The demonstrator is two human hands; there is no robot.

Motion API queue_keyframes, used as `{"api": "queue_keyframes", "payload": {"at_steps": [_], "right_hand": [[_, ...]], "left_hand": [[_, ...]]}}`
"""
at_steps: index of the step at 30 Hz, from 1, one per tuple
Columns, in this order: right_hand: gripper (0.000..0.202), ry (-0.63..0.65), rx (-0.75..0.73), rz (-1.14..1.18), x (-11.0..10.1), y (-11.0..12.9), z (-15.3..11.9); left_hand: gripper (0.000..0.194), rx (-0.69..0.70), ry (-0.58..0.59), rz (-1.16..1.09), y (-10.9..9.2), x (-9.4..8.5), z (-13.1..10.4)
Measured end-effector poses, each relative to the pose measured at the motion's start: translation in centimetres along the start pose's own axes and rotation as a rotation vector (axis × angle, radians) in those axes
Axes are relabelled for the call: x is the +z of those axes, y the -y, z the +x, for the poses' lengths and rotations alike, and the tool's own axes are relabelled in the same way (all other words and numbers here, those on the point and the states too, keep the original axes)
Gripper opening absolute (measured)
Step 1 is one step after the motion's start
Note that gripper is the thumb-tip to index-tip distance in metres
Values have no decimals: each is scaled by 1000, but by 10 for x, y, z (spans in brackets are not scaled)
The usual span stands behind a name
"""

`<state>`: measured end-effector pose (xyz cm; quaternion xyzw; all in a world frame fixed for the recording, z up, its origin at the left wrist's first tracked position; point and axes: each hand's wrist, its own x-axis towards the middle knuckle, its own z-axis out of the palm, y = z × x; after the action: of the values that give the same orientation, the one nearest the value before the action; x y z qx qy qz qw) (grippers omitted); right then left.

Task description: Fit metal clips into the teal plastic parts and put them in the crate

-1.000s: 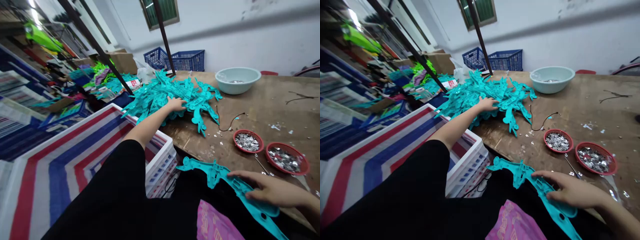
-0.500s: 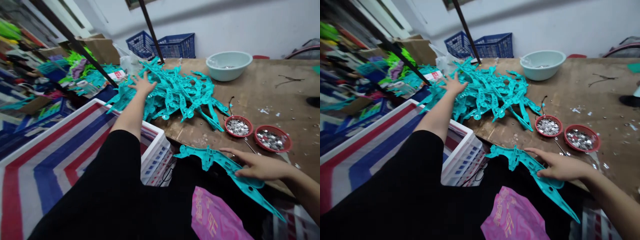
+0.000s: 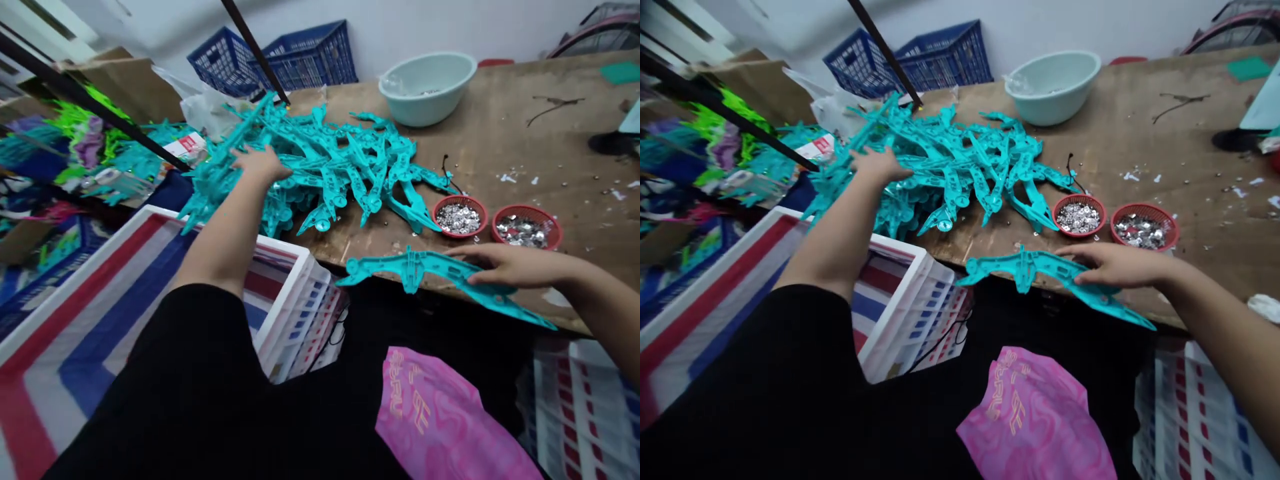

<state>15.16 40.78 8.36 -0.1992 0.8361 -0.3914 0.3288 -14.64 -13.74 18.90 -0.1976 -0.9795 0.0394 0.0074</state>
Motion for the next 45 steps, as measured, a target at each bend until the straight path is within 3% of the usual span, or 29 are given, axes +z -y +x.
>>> {"api": "queue_keyframes", "payload": {"at_steps": [1,3,5,6,8,10,13,16,19,21,26,34,40,45], "right_hand": [[110,-37,38,-18,-1,-8,3],[103,-106,127,-86,-2,-22,10],[93,-153,218,-182,-1,-30,15],[85,-163,263,-231,1,-30,17],[68,-157,359,-334,5,-25,18],[54,-134,494,-462,9,-11,16],[48,-125,719,-664,7,16,6],[49,-313,851,-795,-16,35,-3],[51,-505,1015,-834,-47,28,-3],[50,-499,1103,-786,-61,9,0],[43,-416,1082,-669,-63,-37,10],[37,-325,1090,-691,-57,-40,26],[37,-325,1066,-706,-62,-54,21],[39,-410,1070,-751,-66,-58,17]], "left_hand": [[173,-39,-88,-2,-25,-3,-8],[133,-64,-236,17,-91,-2,-36],[86,188,-106,27,-166,8,-76],[75,346,-4,47,-200,17,-97],[76,598,224,121,-254,40,-136],[90,715,403,167,-283,68,-160],[109,782,531,181,-287,105,-163],[111,787,541,142,-275,122,-146],[106,780,529,46,-263,125,-131],[105,789,490,5,-256,128,-127],[112,870,423,-62,-235,137,-134],[105,992,537,-161,-225,139,-142],[96,950,542,-329,-231,153,-129],[89,937,543,-344,-256,149,-118]]}}
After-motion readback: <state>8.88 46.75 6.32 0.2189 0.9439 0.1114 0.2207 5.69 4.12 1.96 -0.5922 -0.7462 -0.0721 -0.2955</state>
